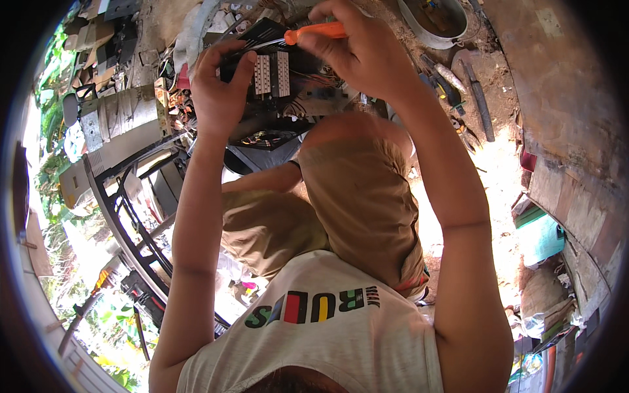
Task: The person disassembles a computer power supply unit using pliers and a screwdriver, cutting wires and unscrewing components from the metal casing.
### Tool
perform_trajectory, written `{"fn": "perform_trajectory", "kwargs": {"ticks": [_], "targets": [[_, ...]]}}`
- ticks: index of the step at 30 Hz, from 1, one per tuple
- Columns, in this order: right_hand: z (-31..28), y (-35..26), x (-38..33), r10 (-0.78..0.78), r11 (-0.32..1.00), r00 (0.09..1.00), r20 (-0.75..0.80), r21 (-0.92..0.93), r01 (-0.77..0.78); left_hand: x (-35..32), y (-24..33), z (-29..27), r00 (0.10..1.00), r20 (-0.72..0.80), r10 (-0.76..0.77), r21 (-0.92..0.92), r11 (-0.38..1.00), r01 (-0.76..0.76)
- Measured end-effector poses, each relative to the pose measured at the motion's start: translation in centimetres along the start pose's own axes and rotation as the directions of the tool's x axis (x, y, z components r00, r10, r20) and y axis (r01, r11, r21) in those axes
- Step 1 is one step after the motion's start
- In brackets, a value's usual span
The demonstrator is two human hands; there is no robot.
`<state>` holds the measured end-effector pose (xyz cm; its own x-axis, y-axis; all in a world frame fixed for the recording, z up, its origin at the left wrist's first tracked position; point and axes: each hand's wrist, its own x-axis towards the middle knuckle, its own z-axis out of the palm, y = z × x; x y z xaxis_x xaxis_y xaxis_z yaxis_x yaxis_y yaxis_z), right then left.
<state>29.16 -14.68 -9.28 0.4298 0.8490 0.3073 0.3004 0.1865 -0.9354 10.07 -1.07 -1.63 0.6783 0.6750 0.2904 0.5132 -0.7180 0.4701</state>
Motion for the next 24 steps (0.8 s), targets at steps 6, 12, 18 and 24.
{"fn": "perform_trajectory", "kwargs": {"ticks": [6, 12, 18, 24], "targets": [[-0.2, -1.1, 0.3, -0.077, 0.995, 0.997, -0.019, 0.066, 0.078, 0.0, 0.7, 0.0, 0.993, 0.020, -0.112, -0.047, 0.992, 0.113], [-1.4, -2.1, 0.2, 0.121, 0.986, 0.987, 0.104, 0.100, -0.132, 0.1, 0.0, 0.3, 0.996, 0.032, 0.086, 0.044, 0.995, -0.088], [-0.8, -1.7, 0.2, 0.231, 0.924, 0.965, 0.123, 0.283, -0.258, 0.1, 0.4, 0.8, 0.989, 0.041, 0.143, 0.147, 0.978, -0.147], [-4.0, -1.7, 3.8, 0.464, 0.231, 0.471, 0.750, 0.411, -0.882, -0.7, 0.1, 0.8, 0.998, -0.058, -0.034, -0.015, 0.999, 0.033]]}}
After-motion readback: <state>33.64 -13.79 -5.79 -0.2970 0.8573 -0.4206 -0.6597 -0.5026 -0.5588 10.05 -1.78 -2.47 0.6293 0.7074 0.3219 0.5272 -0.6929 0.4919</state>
